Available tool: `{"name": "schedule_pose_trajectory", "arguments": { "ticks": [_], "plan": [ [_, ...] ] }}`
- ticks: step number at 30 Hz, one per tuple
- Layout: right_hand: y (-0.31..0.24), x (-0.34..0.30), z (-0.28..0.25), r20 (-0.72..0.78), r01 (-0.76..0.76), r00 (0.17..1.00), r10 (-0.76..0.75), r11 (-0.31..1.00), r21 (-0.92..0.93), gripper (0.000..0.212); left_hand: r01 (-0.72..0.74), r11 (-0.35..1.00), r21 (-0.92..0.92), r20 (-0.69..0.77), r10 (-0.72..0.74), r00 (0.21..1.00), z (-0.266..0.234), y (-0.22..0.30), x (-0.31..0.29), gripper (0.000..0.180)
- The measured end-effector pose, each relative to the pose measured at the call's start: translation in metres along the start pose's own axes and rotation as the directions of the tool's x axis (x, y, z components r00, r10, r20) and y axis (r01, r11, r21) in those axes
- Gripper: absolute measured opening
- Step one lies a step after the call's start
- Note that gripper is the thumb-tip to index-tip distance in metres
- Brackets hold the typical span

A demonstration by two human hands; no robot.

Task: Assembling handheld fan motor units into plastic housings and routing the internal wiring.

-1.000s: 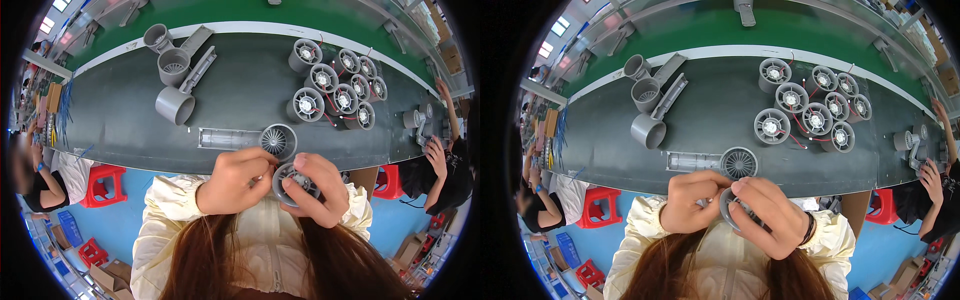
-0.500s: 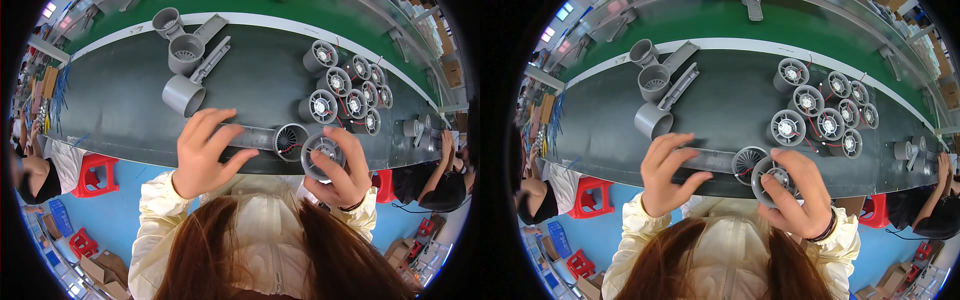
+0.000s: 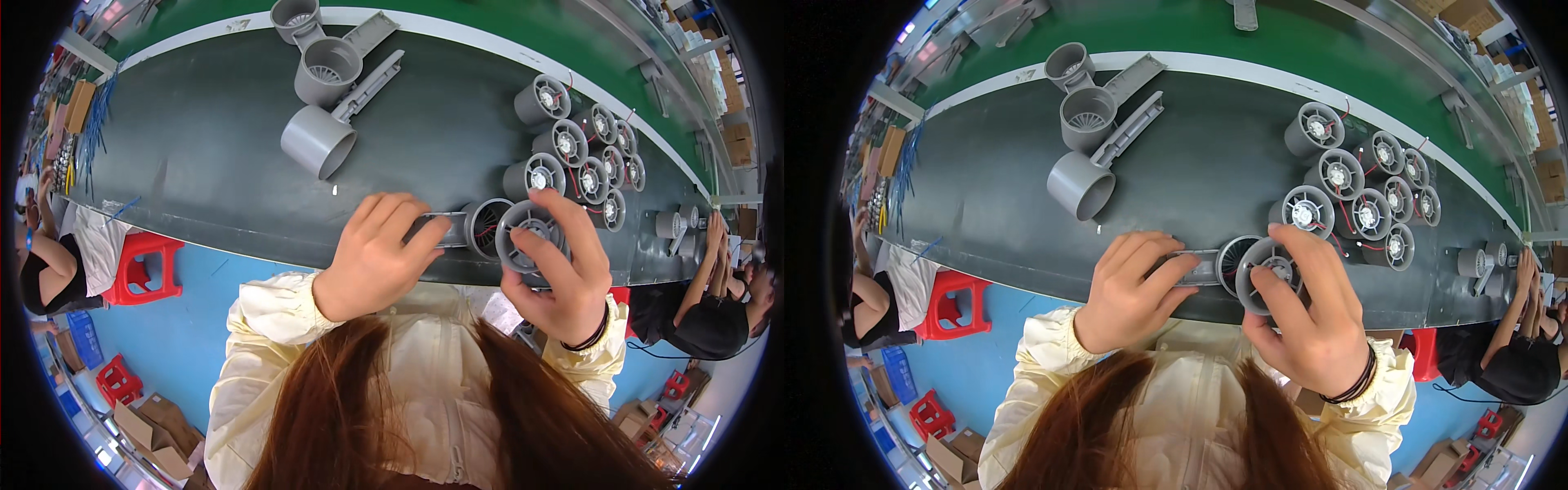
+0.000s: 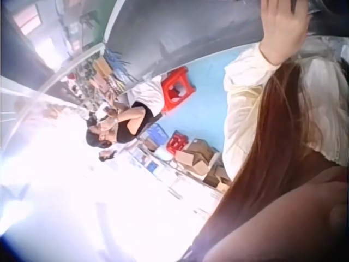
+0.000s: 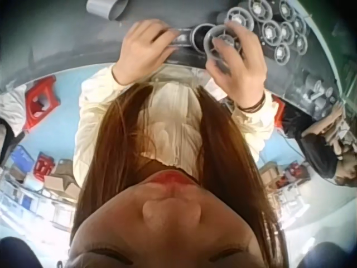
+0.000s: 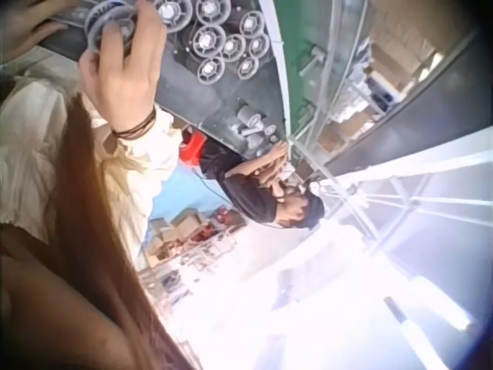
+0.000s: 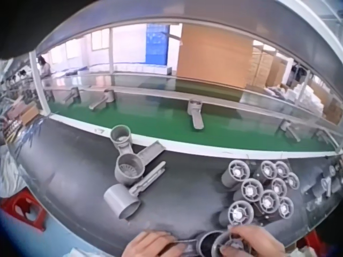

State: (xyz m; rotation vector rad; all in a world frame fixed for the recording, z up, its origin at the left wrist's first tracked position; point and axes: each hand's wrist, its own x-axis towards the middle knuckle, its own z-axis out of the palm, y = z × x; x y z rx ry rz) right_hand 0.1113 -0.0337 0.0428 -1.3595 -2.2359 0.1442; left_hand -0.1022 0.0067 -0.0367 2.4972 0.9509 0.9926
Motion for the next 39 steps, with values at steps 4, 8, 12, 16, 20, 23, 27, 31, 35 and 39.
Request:
{"name": "schedule_pose_trajectory", "arguments": {
  "ticks": [4, 8, 12, 16, 20, 23, 27, 31, 35, 39],
  "plan": [
    [0.000, 0.010, 0.002, 0.073, 0.011, 0.997, -0.013, 0.999, 0.033, 0.033, -0.009, 1.000, -0.003, 0.005, 0.009, 1.000, 0.003, 0.001, -0.002, 0.039],
    [0.002, 0.011, 0.007, 0.091, 0.032, 0.995, -0.042, 0.994, 0.106, 0.034, 0.023, 1.000, -0.009, 0.032, -0.023, 0.999, 0.000, 0.011, 0.002, 0.038],
    [0.002, 0.010, 0.011, 0.076, 0.002, 0.997, -0.010, 0.993, 0.117, 0.032, 0.029, 1.000, 0.008, 0.068, -0.029, 0.997, 0.010, 0.017, 0.006, 0.033],
    [0.008, 0.011, 0.012, 0.073, 0.022, 0.997, -0.036, 0.982, 0.189, 0.034, 0.061, 0.991, -0.120, 0.028, -0.058, 0.998, 0.016, 0.012, 0.007, 0.021],
    [0.019, 0.013, 0.011, 0.069, 0.018, 0.997, -0.046, 0.932, 0.361, 0.034, 0.114, 0.967, -0.229, 0.073, -0.100, 0.992, 0.014, 0.003, 0.011, 0.011],
    [0.026, 0.012, 0.022, -0.004, 0.051, 0.999, -0.054, 0.909, 0.415, 0.035, 0.113, 0.966, -0.234, 0.068, -0.100, 0.993, 0.017, 0.001, 0.012, 0.011],
    [0.036, 0.014, 0.036, -0.047, 0.034, 0.999, -0.007, 0.782, 0.622, 0.031, 0.166, 0.954, -0.252, 0.142, -0.133, 0.981, 0.014, 0.000, 0.011, 0.010],
    [0.043, 0.007, 0.057, -0.128, 0.052, 0.988, 0.084, 0.598, 0.800, 0.032, 0.171, 0.954, -0.248, 0.161, -0.133, 0.978, 0.011, -0.001, 0.014, 0.009],
    [0.040, -0.003, 0.056, -0.231, 0.221, 0.968, -0.096, 0.759, 0.612, 0.033, 0.168, 0.950, -0.264, 0.169, -0.126, 0.978, 0.011, -0.004, 0.013, 0.008],
    [0.045, -0.013, 0.072, -0.281, 0.174, 0.957, 0.064, 0.650, 0.740, 0.034, 0.165, 0.958, -0.236, 0.145, -0.133, 0.980, 0.014, -0.002, 0.011, 0.008]
  ]
}}
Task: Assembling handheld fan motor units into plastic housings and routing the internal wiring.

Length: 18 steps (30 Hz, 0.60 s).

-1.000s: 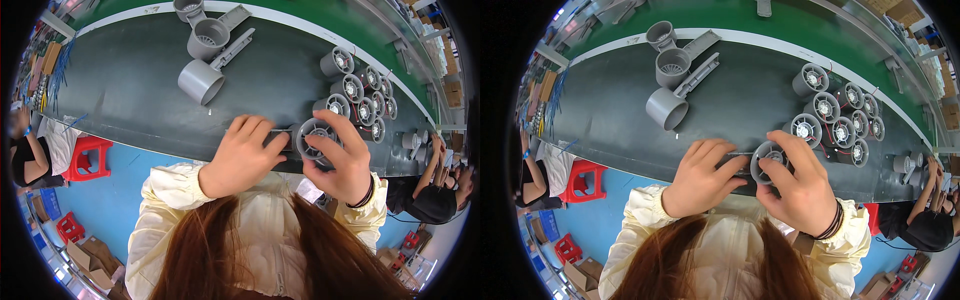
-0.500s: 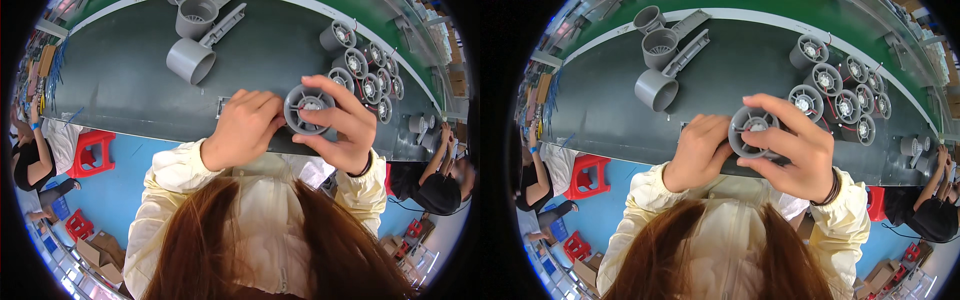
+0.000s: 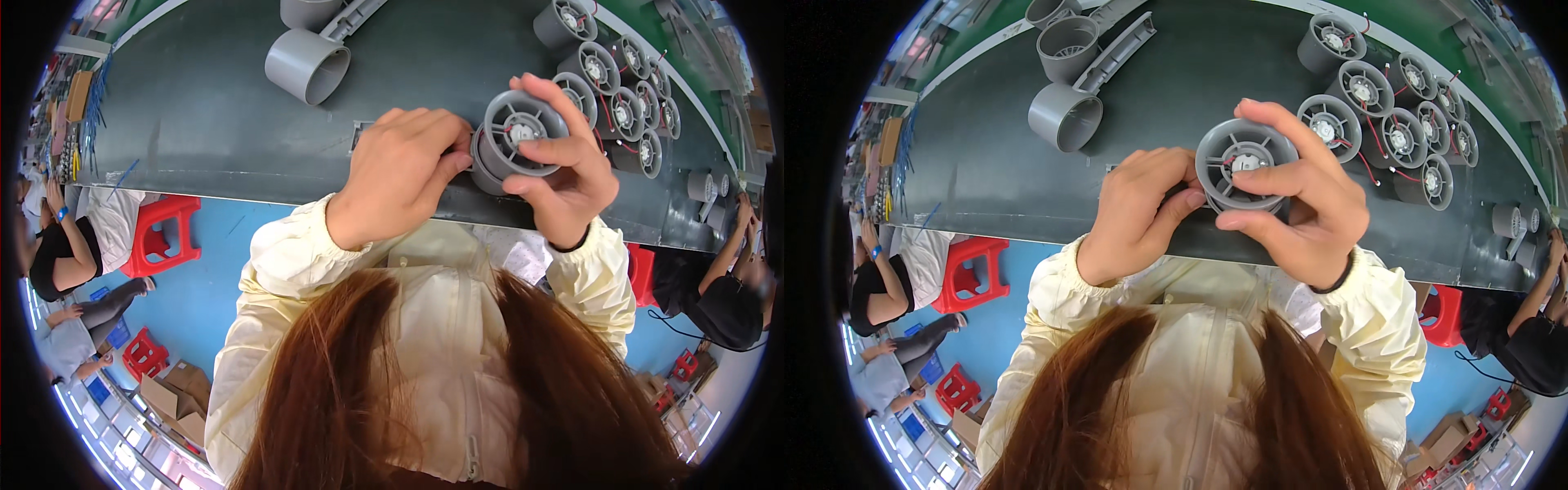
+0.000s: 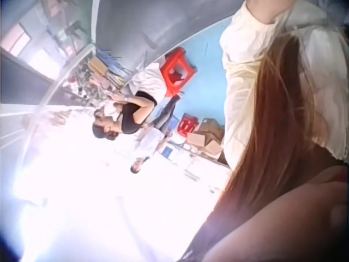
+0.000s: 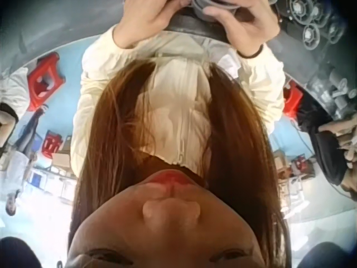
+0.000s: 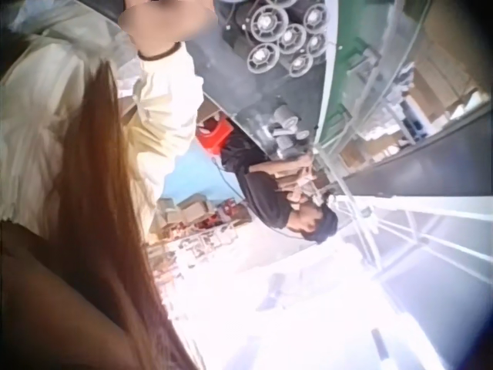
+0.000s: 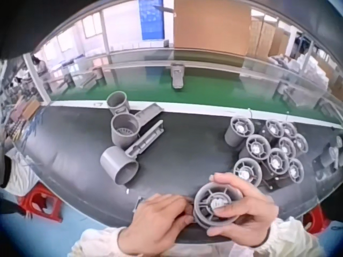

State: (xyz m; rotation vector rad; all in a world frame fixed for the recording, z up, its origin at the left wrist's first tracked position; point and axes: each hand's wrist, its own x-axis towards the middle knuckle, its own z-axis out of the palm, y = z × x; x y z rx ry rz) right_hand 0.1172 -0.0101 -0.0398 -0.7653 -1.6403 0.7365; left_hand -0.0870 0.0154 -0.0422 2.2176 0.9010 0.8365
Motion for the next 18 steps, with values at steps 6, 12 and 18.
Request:
{"name": "schedule_pose_trajectory", "arguments": {
  "ticks": [6, 12, 18],
  "plan": [
    [-0.010, -0.006, -0.008, 0.056, -0.027, 0.998, 0.031, 0.998, -0.054, 0.034, -0.036, 0.999, -0.031, 0.015, 0.037, 0.999, 0.001, -0.002, -0.002, 0.010],
    [-0.021, -0.015, -0.003, 0.050, -0.014, 0.998, 0.025, 0.977, -0.212, 0.032, -0.116, 0.993, -0.008, -0.013, 0.116, 0.993, 0.002, -0.005, -0.002, 0.012],
    [-0.021, -0.015, -0.006, 0.067, 0.057, 0.997, -0.040, 0.961, -0.271, 0.033, -0.100, 0.994, 0.039, 0.006, 0.100, 0.995, 0.001, -0.003, -0.005, 0.018]
  ]
}}
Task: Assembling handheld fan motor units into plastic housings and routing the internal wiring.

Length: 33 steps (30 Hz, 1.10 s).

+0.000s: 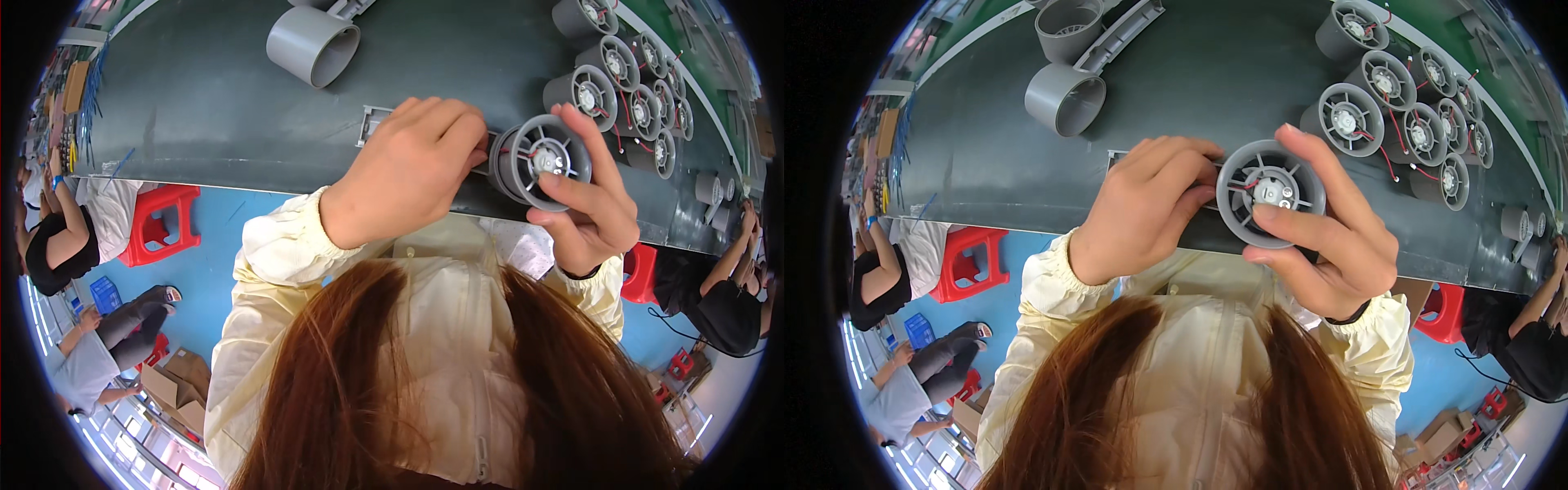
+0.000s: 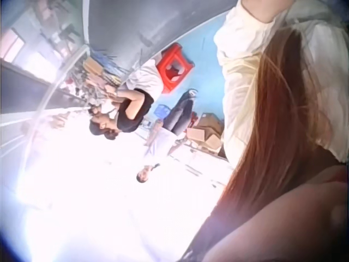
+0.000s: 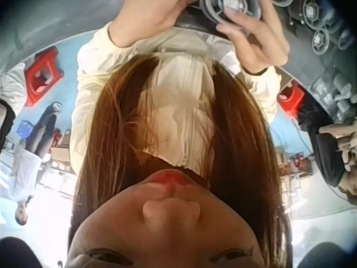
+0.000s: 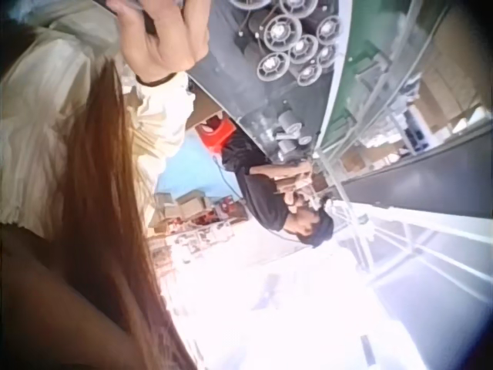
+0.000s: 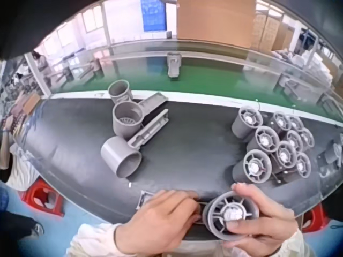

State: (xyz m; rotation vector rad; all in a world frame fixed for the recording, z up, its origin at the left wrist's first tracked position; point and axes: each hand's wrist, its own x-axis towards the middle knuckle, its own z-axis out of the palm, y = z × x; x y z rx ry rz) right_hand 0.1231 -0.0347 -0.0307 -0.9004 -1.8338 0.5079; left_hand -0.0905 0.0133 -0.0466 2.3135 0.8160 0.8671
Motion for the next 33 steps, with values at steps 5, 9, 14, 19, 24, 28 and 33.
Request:
{"name": "schedule_pose_trajectory", "arguments": {
  "ticks": [5, 9, 14, 19, 24, 28, 33],
  "plan": [
    [0.001, -0.007, -0.006, 0.088, -0.077, 0.993, 0.078, 0.997, -0.020, 0.033, 0.040, 0.999, 0.025, -0.055, -0.039, 0.998, -0.002, -0.002, -0.003, 0.017],
    [0.003, -0.015, -0.011, 0.125, -0.105, 0.987, 0.106, 0.994, -0.013, 0.034, 0.002, 0.997, 0.072, -0.038, 0.001, 0.999, -0.016, 0.000, -0.006, 0.016],
    [0.007, -0.018, -0.009, 0.146, -0.079, 0.985, 0.087, 0.995, -0.064, 0.035, -0.029, 0.971, 0.238, 0.063, 0.014, 0.998, -0.024, -0.003, -0.008, 0.015],
    [0.005, -0.020, 0.002, 0.078, -0.139, 0.987, 0.138, 0.990, 0.014, 0.035, -0.042, 0.968, 0.249, 0.054, 0.029, 0.998, -0.023, -0.004, -0.012, 0.018],
    [0.006, -0.023, 0.007, 0.013, -0.156, 0.988, 0.155, 0.986, 0.058, 0.041, -0.052, 0.954, 0.294, 0.156, 0.005, 0.988, -0.025, 0.006, -0.007, 0.017],
    [-0.005, -0.016, 0.020, -0.066, -0.244, 0.968, 0.243, 0.970, -0.015, 0.053, -0.045, 0.956, 0.291, 0.129, 0.007, 0.992, -0.020, 0.009, -0.006, 0.020],
    [-0.013, -0.005, 0.025, -0.114, -0.318, 0.945, 0.307, 0.943, -0.095, 0.063, -0.044, 0.960, 0.275, 0.119, 0.011, 0.993, -0.020, 0.008, -0.007, 0.023]
  ]
}}
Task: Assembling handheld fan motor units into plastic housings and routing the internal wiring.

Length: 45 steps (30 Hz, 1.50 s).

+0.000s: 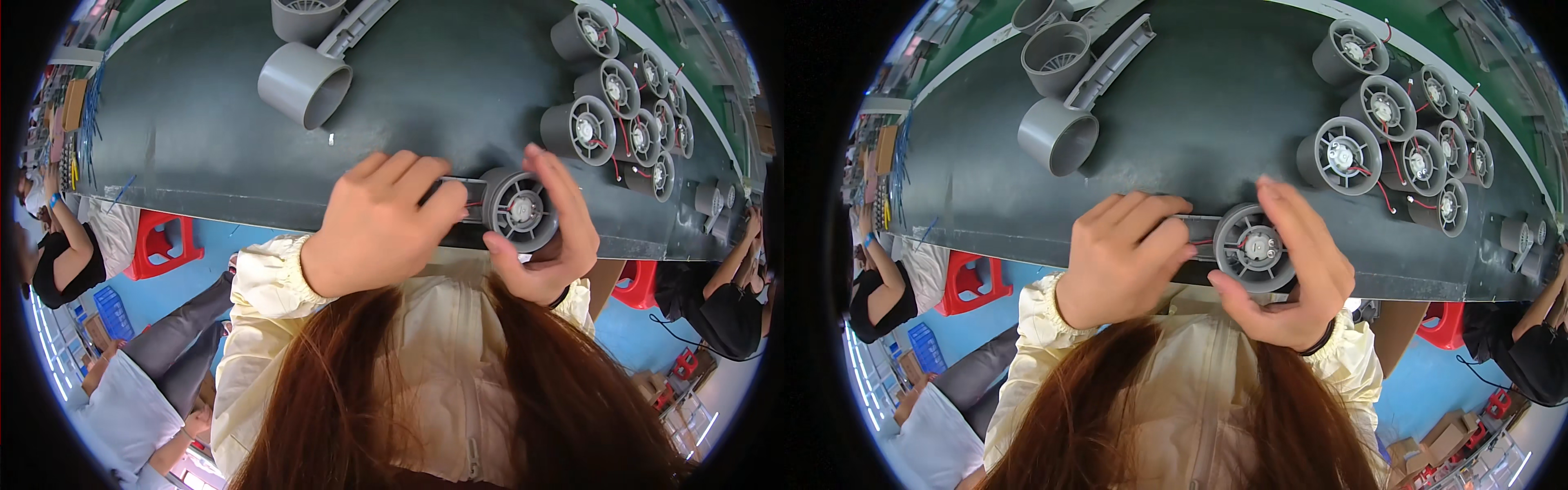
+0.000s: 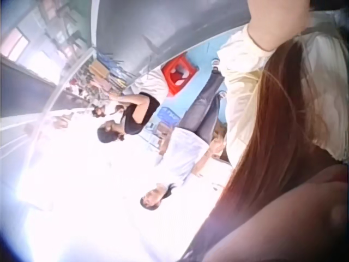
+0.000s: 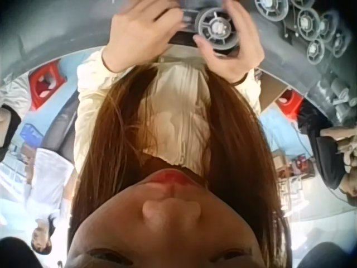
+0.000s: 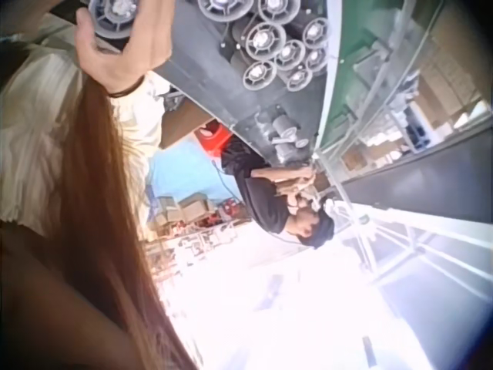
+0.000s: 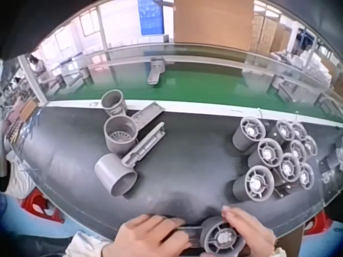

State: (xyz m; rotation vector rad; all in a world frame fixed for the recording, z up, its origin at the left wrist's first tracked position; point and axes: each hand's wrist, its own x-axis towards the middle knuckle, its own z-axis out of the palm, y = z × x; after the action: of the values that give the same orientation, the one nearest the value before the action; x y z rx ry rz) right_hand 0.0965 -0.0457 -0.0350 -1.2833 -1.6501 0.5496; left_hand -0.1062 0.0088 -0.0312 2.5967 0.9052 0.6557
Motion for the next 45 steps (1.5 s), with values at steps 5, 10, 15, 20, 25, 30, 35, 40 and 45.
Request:
{"name": "schedule_pose_trajectory", "arguments": {
  "ticks": [5, 10, 15, 20, 25, 30, 35, 40, 45],
  "plan": [
    [-0.001, -0.001, 0.000, 0.079, 0.075, 0.995, -0.067, 0.992, -0.102, 0.062, 0.053, 0.994, -0.099, -0.044, -0.058, 0.997, -0.001, -0.001, -0.003, 0.020],
    [0.005, -0.004, 0.005, 0.033, 0.055, 0.998, -0.053, 0.997, -0.053, 0.062, 0.052, 0.996, -0.073, -0.052, -0.055, 0.997, 0.001, -0.006, -0.007, 0.015],
    [0.007, -0.001, 0.006, 0.012, 0.052, 0.999, -0.052, 0.997, -0.059, 0.062, 0.015, 0.999, -0.038, -0.072, -0.018, 0.997, -0.001, -0.011, -0.003, 0.015],
    [0.016, -0.006, 0.009, 0.024, 0.050, 0.999, -0.049, 0.997, -0.058, 0.062, 0.000, 1.000, -0.031, -0.043, -0.001, 0.999, -0.006, -0.010, -0.002, 0.015],
    [0.019, -0.022, 0.009, 0.000, 0.031, 1.000, -0.031, 0.995, -0.093, 0.069, -0.006, 0.996, -0.087, 0.019, 0.007, 1.000, -0.010, -0.012, -0.013, 0.017],
    [0.015, -0.028, 0.015, -0.191, 0.126, 0.973, -0.133, 0.991, -0.044, 0.060, 0.021, 0.995, -0.097, -0.045, -0.025, 0.999, -0.040, -0.009, -0.017, 0.013],
    [0.025, -0.036, 0.020, -0.218, 0.026, 0.976, -0.010, 0.997, 0.072, 0.056, 0.171, 0.973, -0.157, -0.295, -0.211, 0.932, -0.091, -0.029, 0.017, 0.006],
    [0.023, -0.030, 0.018, -0.209, 0.086, 0.974, -0.091, 0.996, -0.033, 0.037, 0.285, 0.956, -0.071, -0.371, -0.291, 0.882, -0.095, -0.103, 0.111, 0.019],
    [0.024, -0.029, 0.020, -0.219, 0.111, 0.968, -0.125, 0.991, -0.072, 0.030, 0.574, 0.777, -0.260, -0.316, -0.630, 0.709, -0.060, -0.200, 0.209, 0.024]
  ]
}}
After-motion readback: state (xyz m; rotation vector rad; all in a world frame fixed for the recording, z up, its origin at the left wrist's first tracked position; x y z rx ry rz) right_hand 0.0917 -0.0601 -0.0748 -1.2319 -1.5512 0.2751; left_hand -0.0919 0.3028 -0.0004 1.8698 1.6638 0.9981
